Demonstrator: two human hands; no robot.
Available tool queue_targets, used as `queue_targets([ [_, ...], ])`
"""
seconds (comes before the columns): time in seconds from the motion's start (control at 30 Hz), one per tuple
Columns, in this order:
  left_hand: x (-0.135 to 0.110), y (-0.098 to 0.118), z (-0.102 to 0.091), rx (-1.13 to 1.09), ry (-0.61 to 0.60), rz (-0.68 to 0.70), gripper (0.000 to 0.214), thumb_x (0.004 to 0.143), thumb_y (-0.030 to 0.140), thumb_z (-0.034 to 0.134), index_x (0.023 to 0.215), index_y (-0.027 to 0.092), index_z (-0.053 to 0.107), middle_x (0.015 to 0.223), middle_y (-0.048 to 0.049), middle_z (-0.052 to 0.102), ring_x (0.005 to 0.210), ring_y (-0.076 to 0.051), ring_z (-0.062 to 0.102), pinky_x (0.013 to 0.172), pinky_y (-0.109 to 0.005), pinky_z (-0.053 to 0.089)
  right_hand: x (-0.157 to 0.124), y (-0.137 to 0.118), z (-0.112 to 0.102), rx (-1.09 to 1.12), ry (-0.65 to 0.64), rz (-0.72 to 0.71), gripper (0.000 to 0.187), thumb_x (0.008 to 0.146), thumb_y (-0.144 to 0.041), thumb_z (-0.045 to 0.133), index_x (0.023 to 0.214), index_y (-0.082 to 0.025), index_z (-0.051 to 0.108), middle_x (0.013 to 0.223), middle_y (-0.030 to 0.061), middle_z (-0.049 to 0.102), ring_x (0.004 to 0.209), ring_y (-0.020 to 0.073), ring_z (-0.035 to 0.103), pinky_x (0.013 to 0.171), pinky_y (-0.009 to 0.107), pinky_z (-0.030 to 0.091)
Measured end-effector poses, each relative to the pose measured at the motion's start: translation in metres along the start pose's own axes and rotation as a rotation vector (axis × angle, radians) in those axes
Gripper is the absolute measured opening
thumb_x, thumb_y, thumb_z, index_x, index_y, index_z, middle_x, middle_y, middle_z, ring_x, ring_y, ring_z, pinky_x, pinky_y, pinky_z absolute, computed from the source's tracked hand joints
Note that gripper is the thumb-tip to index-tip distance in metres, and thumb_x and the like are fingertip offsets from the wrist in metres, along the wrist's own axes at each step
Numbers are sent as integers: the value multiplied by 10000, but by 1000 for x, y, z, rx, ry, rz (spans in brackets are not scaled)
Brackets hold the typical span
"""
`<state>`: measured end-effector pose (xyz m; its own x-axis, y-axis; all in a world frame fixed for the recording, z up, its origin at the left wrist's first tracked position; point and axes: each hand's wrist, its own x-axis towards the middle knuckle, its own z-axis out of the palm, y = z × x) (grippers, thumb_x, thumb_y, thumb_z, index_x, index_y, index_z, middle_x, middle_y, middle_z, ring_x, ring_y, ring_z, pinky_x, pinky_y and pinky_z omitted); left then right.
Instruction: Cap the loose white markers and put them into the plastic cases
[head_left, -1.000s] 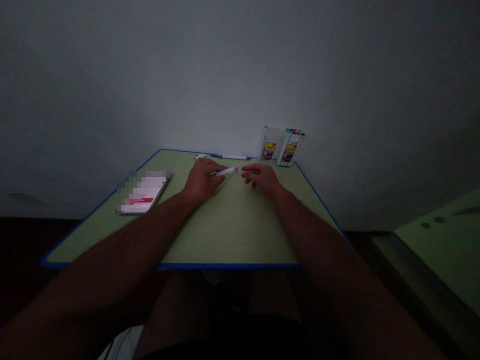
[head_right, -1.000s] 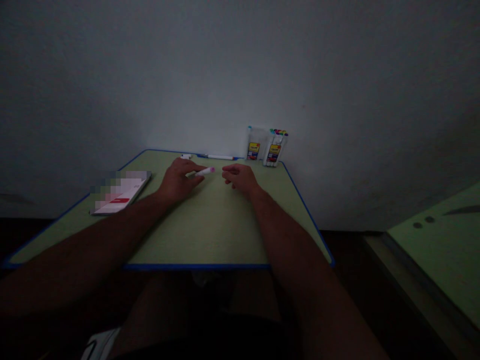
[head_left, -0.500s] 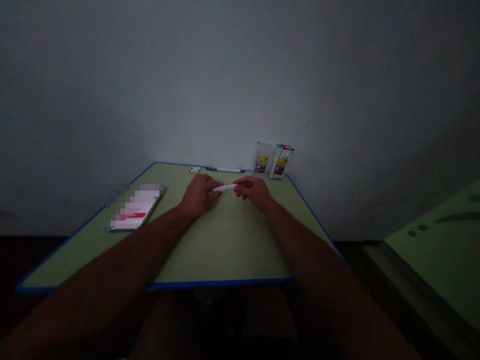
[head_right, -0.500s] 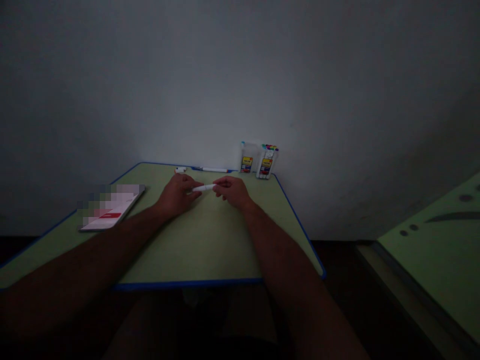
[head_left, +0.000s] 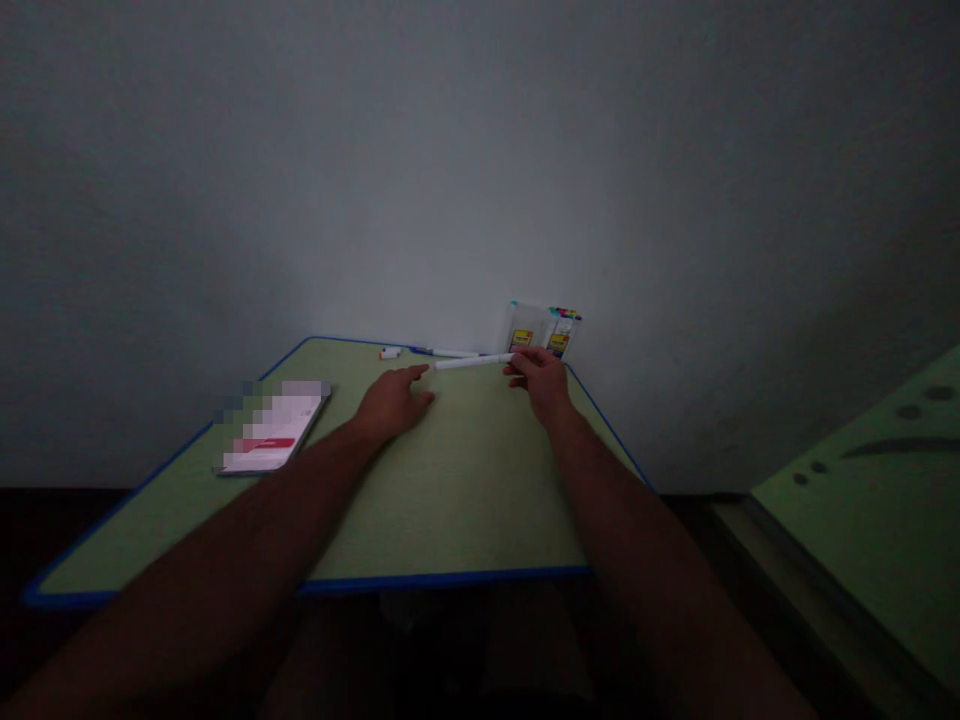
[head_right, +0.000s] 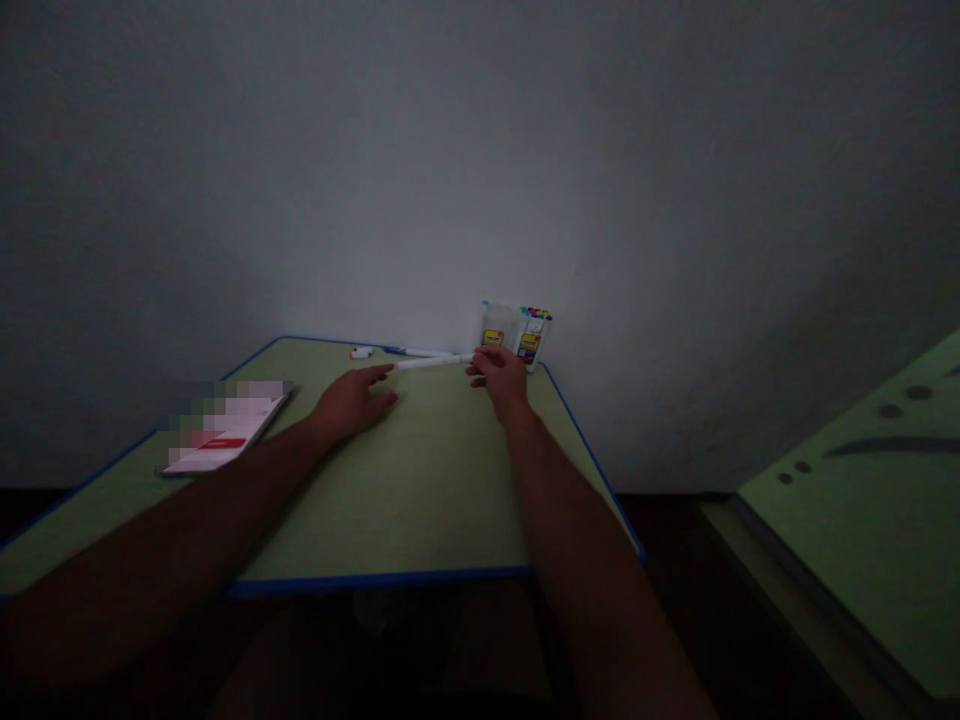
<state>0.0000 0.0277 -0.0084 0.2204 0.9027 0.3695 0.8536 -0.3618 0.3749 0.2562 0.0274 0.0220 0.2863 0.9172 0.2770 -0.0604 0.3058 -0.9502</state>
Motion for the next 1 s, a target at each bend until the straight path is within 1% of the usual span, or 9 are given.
queue_targets([
  [0.1, 1, -3, 5, 89, -100, 41, 664, 893, 514, 544, 1455, 161, 524, 1455, -114, 578, 1334, -282, 528, 1114, -381, 396, 11, -13, -6, 63, 128, -26, 144, 764, -179, 706, 888, -172, 633, 745, 11, 702, 617, 136, 695, 467, 201, 539],
  [0.23, 3, -6, 10, 192, -192, 88, 696, 922, 602, 446, 1462, 167, 512, 1538, -141, 481, 1404, -288, 456, 1151, -397, 340, 34, -34, -16, 77, 277, -103, 128, 786, -154, 671, 891, -181, 603, 772, 3, 688, 629, 127, 697, 476, 195, 560],
  [0.37, 3, -5, 11, 242, -239, 98, 682, 927, 641, 402, 1449, 219, 521, 1553, -140, 459, 1415, -317, 433, 1135, -463, 338, 62, -54, -26, -84, 376, -210, 144, 826, -214, 661, 945, -201, 581, 831, 10, 669, 706, 131, 717, 533, 194, 590],
  [0.5, 2, -4, 11, 235, -242, 127, 664, 934, 636, 383, 1406, 204, 562, 1512, -172, 496, 1399, -351, 443, 1110, -512, 349, 86, -76, -31, -217, 464, -245, 170, 877, -219, 591, 1044, -188, 580, 877, 35, 674, 741, 141, 726, 566, 221, 613],
  [0.6, 2, -4, 12, 230, -241, 127, 670, 931, 643, 382, 1402, 203, 565, 1518, -180, 487, 1400, -373, 435, 1101, -545, 351, 102, -90, -32, -324, 512, -262, 184, 875, -184, 546, 1052, -174, 594, 905, 49, 685, 743, 145, 729, 569, 225, 610],
  [0.7, 2, -4, 12, 228, -243, 115, 671, 929, 644, 386, 1405, 206, 563, 1528, -185, 474, 1400, -391, 429, 1092, -576, 352, 118, -96, -33, -470, 519, -247, 172, 848, -153, 544, 1003, -151, 618, 866, 57, 692, 690, 142, 714, 579, 237, 602],
  [0.77, 2, -4, 13, 228, -236, 117, 660, 929, 639, 389, 1395, 209, 574, 1514, -185, 489, 1388, -386, 444, 1090, -572, 358, 128, -96, -33, -601, 494, -231, 164, 833, -152, 554, 973, -137, 639, 813, 63, 694, 654, 151, 700, 599, 268, 600],
  [0.9, 2, -4, 14, 232, -224, 115, 636, 924, 632, 400, 1369, 221, 596, 1499, -177, 507, 1374, -378, 459, 1087, -565, 366, 143, -87, -28, -871, 424, -251, 149, 796, -160, 593, 913, -128, 680, 804, 85, 705, 696, 178, 695, 709, 324, 590],
  [1.0, 2, -3, 14, 227, -223, 104, 631, 920, 627, 408, 1369, 225, 594, 1512, -167, 497, 1383, -377, 446, 1091, -574, 359, 150, -78, -21, -983, 347, -249, 146, 773, -153, 613, 890, -129, 697, 783, 89, 703, 708, 186, 692, 753, 338, 576],
])
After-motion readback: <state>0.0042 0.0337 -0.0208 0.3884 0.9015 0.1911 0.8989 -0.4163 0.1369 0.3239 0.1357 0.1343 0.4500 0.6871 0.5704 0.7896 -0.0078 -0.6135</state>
